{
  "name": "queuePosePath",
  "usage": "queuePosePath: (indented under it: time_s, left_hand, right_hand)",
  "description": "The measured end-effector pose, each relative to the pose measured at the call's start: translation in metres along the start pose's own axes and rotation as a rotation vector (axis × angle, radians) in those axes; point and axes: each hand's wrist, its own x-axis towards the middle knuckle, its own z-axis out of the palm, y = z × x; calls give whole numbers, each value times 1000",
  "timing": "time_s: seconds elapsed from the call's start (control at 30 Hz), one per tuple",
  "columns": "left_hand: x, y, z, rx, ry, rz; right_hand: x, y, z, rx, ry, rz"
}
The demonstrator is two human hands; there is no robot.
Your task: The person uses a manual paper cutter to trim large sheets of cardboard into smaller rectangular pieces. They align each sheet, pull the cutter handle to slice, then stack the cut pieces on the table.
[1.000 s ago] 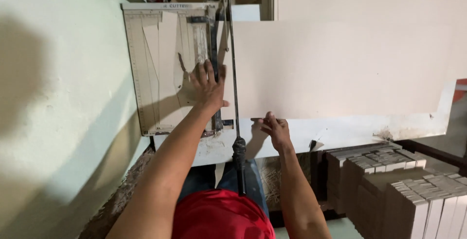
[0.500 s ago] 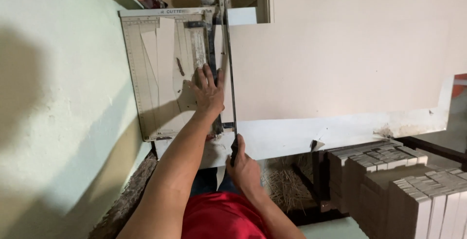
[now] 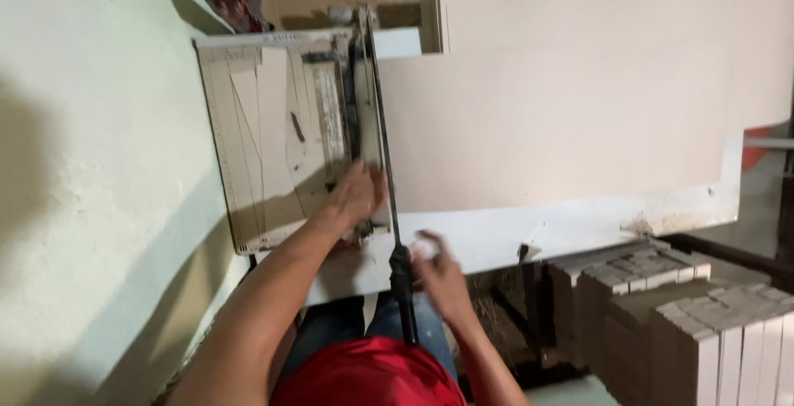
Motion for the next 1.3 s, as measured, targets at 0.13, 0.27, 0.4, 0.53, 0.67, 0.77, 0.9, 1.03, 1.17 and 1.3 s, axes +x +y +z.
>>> queuePosePath:
  time_s: [0.13,0.27,0.4,0.53,0.67,0.77,0.9,1.03,1.17,1.3]
  left_hand:
    - [-26,-5,60,73,259,383]
    - [-54,-53,39,240,-279,217]
    - [-79,-98,-32,-78,-362,-238]
    - [-94,-98,-72,149,-115,55]
    - [-57,-62,-91,-126,-92,-119]
    - [-26,-21,-101,-237,-206,-269]
    - [2,6,-77,-137,-246,-416]
    - [7,12,-71,-39,-289,-451]
    - [24,5,-64,-19,-421,-466]
    - [25,2,-59,-18,-396,-464]
  right_hand:
    - [100,76,-13,909,441,174]
    - [195,176,-14,1460,330,57]
    - [196,222,-3,1502,292,18]
    - [177,170,12,1424,268,35]
    - [206,155,13,1384,155,2]
    - [212,156,14,1383,133,-25]
    - [179,128,4,1373,136,-16]
    - [76,33,-16,473,79,88]
    - [-33,-42,11,-141,60,-222]
    - [28,25,83,-399,115,-113]
